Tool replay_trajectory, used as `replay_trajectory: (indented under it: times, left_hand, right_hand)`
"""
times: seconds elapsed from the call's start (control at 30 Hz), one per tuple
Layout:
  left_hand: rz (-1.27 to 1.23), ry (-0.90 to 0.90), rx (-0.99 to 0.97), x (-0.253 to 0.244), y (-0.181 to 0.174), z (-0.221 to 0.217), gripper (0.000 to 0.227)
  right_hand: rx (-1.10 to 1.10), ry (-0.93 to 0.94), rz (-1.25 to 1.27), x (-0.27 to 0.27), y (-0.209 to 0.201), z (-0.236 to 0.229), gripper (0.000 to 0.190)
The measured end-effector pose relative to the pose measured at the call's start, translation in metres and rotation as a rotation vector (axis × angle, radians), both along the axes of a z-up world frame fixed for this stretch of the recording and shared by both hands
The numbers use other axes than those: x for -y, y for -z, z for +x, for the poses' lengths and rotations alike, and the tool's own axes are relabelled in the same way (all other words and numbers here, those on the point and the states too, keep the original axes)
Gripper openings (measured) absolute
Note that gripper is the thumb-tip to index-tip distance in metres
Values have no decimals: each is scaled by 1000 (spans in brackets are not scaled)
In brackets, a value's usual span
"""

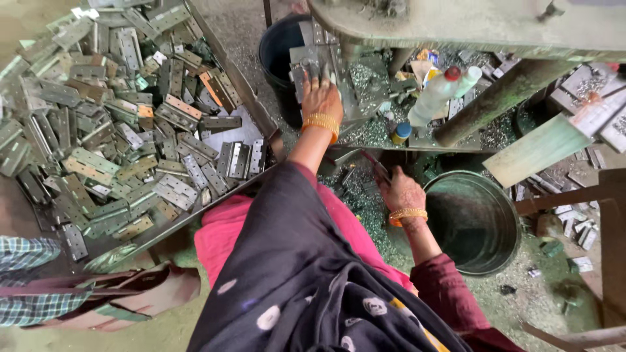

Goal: The person operates a drill press to process metal hinge components. They pick up a hinge from a tray, position it under the drill, activate the machine, and then place the processed piece back into the tray. This cycle is repeated continuously throughout the clip.

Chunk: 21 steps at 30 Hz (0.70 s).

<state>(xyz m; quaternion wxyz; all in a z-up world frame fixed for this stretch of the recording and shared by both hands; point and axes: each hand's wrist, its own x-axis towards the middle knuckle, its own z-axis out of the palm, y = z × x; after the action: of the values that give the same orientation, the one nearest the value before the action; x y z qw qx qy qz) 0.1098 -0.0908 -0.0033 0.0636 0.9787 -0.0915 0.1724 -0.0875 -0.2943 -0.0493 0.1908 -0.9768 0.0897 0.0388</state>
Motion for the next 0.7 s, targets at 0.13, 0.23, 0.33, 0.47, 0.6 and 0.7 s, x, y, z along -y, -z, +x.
replay_trajectory:
  times: [0.13, 0.23, 0.33, 0.47, 0.6, 0.7]
  left_hand:
    - [54, 125, 140, -7, 21, -57, 61]
    - [-37, 392, 28, -33, 24, -84, 24]
    - [-160, 456, 294, -18, 5, -76, 26]
    - [86, 142, 92, 41, -29, -50, 27]
    - [-279, -147, -415, 48, -46, -45, 29]
    - [-177, -84, -140, 25, -36, -64, 33]
  right_hand:
    - [121, -9, -23, -13, -58, 15, 46]
    - [109, -14, -24, -23, -80, 17, 40]
    - [170, -30, -49, -26, -89, 19, 43]
    - [165, -40, -87, -25, -85, 14, 43]
    - [200, -41, -28, -23, -85, 13, 37]
    - [194, -17, -37, -19, -88, 15, 42]
